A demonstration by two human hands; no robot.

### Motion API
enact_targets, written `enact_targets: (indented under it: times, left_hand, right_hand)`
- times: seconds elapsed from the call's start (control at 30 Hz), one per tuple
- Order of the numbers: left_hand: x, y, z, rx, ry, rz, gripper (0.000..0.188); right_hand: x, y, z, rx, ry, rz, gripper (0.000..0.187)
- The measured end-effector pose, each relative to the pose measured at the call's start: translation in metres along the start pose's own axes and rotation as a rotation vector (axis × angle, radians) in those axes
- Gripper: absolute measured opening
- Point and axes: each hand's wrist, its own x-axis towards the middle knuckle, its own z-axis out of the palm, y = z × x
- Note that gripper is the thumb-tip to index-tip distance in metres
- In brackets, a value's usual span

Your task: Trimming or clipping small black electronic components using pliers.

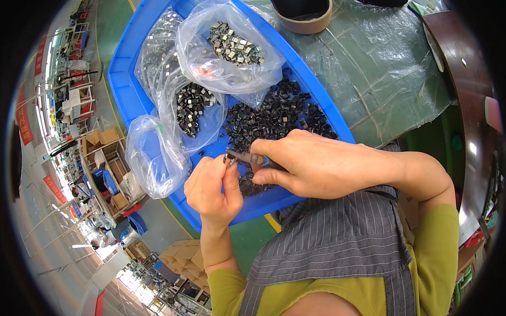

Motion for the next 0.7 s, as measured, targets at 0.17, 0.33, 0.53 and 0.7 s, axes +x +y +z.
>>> enact_targets:
  times: [0.17,0.33,0.53,0.7]
  left_hand:
    - [-0.002,0.002,-0.001,-0.246,0.148,-0.135,0.027]
    - [-0.004,-0.002,0.002,-0.268,0.21,-0.188,0.028]
    - [-0.008,-0.005,0.009,-0.319,0.281,-0.105,0.029]
    - [-0.01,-0.006,0.009,-0.227,0.276,-0.004,0.029]
  right_hand:
    - [0.004,-0.011,-0.007,0.166,0.056,0.187,0.022]
    - [0.001,0.008,0.002,0.055,0.024,-0.056,0.023]
    - [0.003,-0.008,-0.006,0.116,-0.009,0.102,0.021]
    - [0.002,-0.002,0.0,-0.029,-0.001,0.126,0.019]
